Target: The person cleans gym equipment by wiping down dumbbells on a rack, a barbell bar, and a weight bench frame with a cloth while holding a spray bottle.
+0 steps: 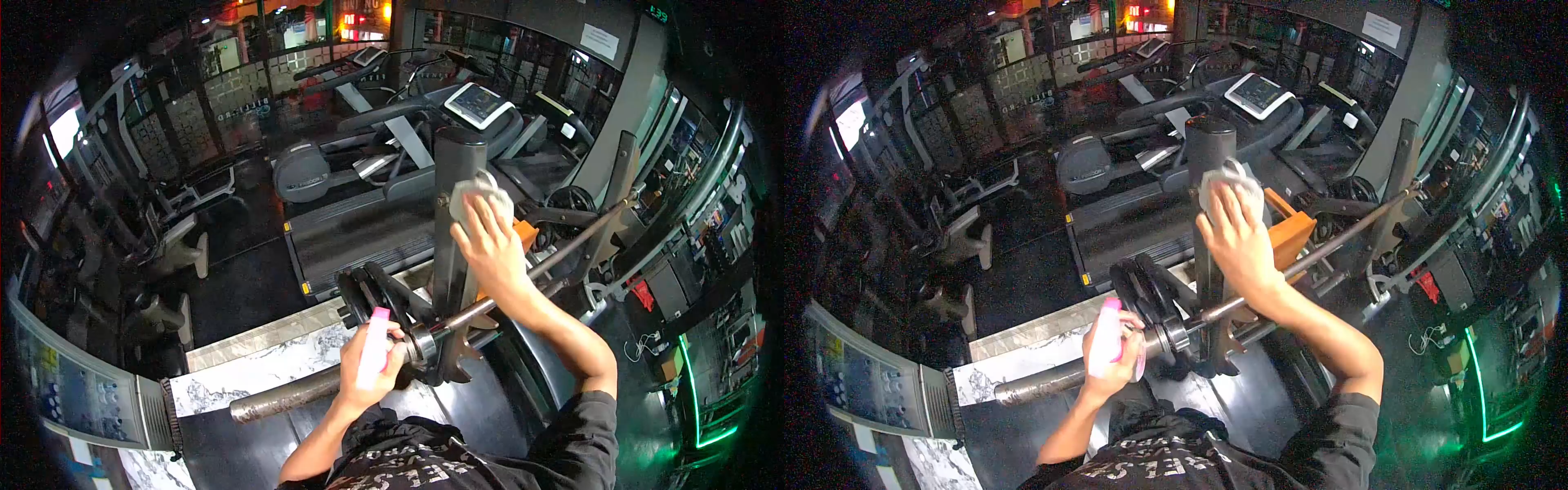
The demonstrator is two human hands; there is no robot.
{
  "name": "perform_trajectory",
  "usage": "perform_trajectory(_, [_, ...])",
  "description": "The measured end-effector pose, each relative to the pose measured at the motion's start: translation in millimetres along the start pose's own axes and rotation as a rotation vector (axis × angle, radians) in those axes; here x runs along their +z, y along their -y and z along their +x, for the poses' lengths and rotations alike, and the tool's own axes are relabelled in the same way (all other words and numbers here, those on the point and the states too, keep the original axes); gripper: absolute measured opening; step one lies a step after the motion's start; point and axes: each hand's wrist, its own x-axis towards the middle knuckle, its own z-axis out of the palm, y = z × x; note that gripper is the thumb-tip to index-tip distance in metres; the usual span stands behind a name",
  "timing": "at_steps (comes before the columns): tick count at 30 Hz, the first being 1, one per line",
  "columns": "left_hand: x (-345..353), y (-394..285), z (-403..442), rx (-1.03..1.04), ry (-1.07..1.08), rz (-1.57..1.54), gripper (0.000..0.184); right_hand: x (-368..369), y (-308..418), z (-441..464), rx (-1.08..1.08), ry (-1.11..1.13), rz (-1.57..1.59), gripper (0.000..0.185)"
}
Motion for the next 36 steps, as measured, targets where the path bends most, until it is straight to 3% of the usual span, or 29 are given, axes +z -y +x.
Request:
perform_trajectory(5, [-8.0, 6.5, -2.5, -0.076, -0.083, -0.100, 0.018, -15.8, 31.7, -27.9, -0.137, 0.432, -0.055, 0.027])
perform_trajectory(6, [-7.8, 6.2, -2.3, -0.070, -0.085, -0.090, 0.017, -22.9, 27.3, -25.0, -0.138, 0.433, -0.056, 0.027])
perform_trajectory(8, [-6.8, 3.7, -3.0, -0.062, -0.094, -0.082, 0.017, -38.3, 11.6, -13.9, -0.269, 0.875, 0.292, 0.023])
perform_trajectory(9, [-5.6, 0.6, -3.8, -0.061, -0.069, -0.052, 0.017, -51.5, 0.1, -10.6, -0.331, 0.792, 0.344, 0.022])
perform_trajectory(11, [-3.7, -2.1, -2.6, -0.055, -0.050, -0.024, 0.017, -75.6, -8.3, 8.5, -0.161, 0.891, 0.356, 0.024])
perform_trajectory(13, [-0.7, -3.0, -0.9, -0.008, -0.045, 0.000, 0.019, -101.0, -18.7, 13.2, -0.012, 0.539, 0.385, 0.034])
perform_trajectory(15, [0.3, -5.2, 2.5, -0.016, -0.027, 0.026, 0.020, -84.4, -27.5, 19.1, 0.011, 0.015, 0.355, 0.047])
perform_trajectory(17, [2.5, -4.5, 3.9, -0.022, -0.015, -0.020, 0.021, -68.2, -29.4, 35.5, 0.055, -0.224, 0.338, 0.050])
perform_trajectory(21, [3.3, -6.2, 3.8, -0.003, 0.045, 0.071, 0.022, 4.0, -4.3, 19.8, -0.006, -0.088, -0.019, 0.043])
perform_trajectory(24, [4.8, -7.2, 1.9, -0.051, -0.014, -0.020, 0.021, 9.0, 41.0, -3.5, 0.064, 0.084, -0.001, 0.034])
perform_trajectory(25, [2.8, -5.9, -0.1, -0.054, -0.010, -0.017, 0.021, 6.9, 53.4, -7.4, 0.070, 0.280, 0.035, 0.034])
perform_trajectory(27, [-3.2, -2.3, -0.9, -0.121, -0.028, -0.096, 0.021, 5.7, 66.2, -17.2, -0.002, 0.418, 0.065, 0.026])
perform_trajectory(29, [-7.6, 4.6, -2.7, -0.079, -0.043, -0.034, 0.020, -6.6, 54.9, -9.9, -0.189, 0.960, 0.260, 0.022])
perform_trajectory(32, [-12.2, 1.7, -5.1, -0.148, -0.076, -0.158, 0.016, -24.0, 34.4, -11.0, -0.170, 0.896, 0.300, 0.021])
perform_trajectory(34, [-19.8, 7.9, -6.9, -0.092, -0.052, -0.093, 0.012, -51.4, 13.0, -3.0, -0.108, 0.574, 0.220, 0.023])
perform_trajectory(36, [-26.5, 11.9, -9.8, -0.073, 0.004, -0.042, 0.001, -78.5, -3.6, 15.1, 0.118, 0.249, 0.419, 0.036])
